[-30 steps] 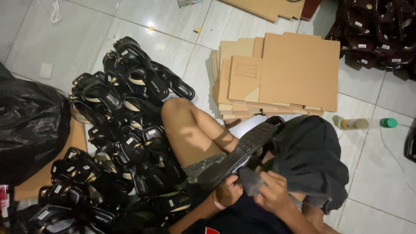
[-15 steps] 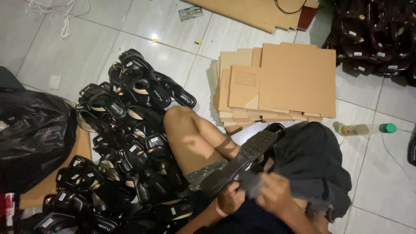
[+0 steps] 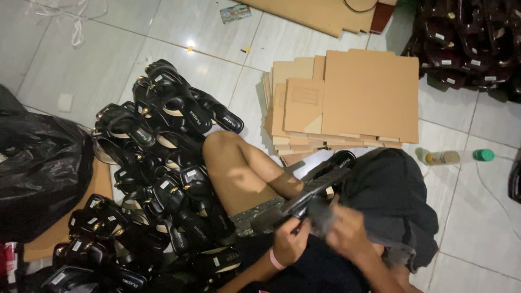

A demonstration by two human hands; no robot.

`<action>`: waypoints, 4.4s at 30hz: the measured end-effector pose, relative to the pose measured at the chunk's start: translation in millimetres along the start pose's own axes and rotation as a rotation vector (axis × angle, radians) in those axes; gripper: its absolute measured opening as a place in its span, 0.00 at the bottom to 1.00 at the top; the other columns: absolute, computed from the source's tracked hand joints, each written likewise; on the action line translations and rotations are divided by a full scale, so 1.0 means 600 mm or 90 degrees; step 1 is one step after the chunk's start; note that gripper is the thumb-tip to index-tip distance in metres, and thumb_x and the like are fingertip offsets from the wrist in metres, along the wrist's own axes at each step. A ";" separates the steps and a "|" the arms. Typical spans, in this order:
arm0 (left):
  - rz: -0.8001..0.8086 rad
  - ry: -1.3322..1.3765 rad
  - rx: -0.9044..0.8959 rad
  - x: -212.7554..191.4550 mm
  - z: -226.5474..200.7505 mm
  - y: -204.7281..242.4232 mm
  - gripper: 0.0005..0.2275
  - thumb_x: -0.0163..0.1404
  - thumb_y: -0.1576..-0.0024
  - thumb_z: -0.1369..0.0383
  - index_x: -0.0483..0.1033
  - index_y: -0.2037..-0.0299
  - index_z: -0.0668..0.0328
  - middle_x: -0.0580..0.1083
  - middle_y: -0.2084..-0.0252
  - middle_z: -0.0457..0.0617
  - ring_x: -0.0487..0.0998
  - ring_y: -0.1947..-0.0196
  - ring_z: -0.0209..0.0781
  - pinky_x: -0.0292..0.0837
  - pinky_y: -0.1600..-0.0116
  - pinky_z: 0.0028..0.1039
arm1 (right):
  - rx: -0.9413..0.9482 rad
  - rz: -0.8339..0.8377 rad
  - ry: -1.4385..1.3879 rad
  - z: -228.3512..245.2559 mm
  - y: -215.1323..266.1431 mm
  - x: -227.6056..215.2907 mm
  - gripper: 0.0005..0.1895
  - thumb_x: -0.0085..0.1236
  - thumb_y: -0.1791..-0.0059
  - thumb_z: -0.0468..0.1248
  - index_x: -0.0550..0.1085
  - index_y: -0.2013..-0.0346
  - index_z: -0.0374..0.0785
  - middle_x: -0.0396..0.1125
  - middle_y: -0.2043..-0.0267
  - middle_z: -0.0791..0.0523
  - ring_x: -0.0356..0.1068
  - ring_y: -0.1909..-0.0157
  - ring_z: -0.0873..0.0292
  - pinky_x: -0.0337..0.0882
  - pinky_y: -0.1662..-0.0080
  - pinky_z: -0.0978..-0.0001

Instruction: The person sits on the floor and wipes a black sandal with a cloth. They clean the sole, straps, and upper surfaces of the sandal, then place it on a pile of other sandals.

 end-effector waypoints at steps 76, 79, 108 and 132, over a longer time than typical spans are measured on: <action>-0.033 -0.432 0.348 0.003 -0.023 -0.045 0.07 0.52 0.39 0.72 0.78 0.57 0.70 0.77 0.60 0.56 0.79 0.60 0.49 0.76 0.51 0.36 | 0.254 -0.266 0.133 -0.024 -0.016 -0.140 0.08 0.58 0.54 0.31 0.76 0.65 0.26 0.69 0.67 0.46 0.71 0.70 0.47 0.71 0.64 0.58; -0.017 -0.471 0.371 0.006 -0.025 -0.043 0.08 0.51 0.38 0.72 0.78 0.56 0.71 0.77 0.59 0.57 0.80 0.60 0.48 0.76 0.52 0.35 | 0.106 -0.190 0.126 -0.014 -0.006 -0.136 0.14 0.58 0.60 0.40 0.73 0.78 0.29 0.66 0.74 0.47 0.67 0.77 0.48 0.66 0.73 0.59; -0.075 -0.181 0.259 -0.042 -0.099 -0.096 0.11 0.53 0.39 0.76 0.79 0.49 0.73 0.78 0.51 0.61 0.81 0.53 0.55 0.76 0.46 0.37 | 0.099 -0.111 0.179 -0.064 -0.004 -0.114 0.06 0.57 0.65 0.33 0.68 0.81 0.35 0.66 0.71 0.49 0.64 0.76 0.48 0.65 0.73 0.56; -0.010 0.382 -0.036 -0.027 -0.188 -0.161 0.06 0.54 0.37 0.75 0.82 0.58 0.73 0.79 0.66 0.49 0.77 0.66 0.32 0.71 0.59 0.23 | 0.483 -0.309 0.553 -0.464 0.209 -0.299 0.29 0.71 0.51 0.51 0.73 0.52 0.28 0.64 0.43 0.45 0.71 0.48 0.41 0.74 0.47 0.51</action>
Point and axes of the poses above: each hand's wrist, its own y-axis away from the middle knuckle, its own x-axis out of the palm, z = x × y, the point moved 3 cm from there along -y, towards the middle knuckle
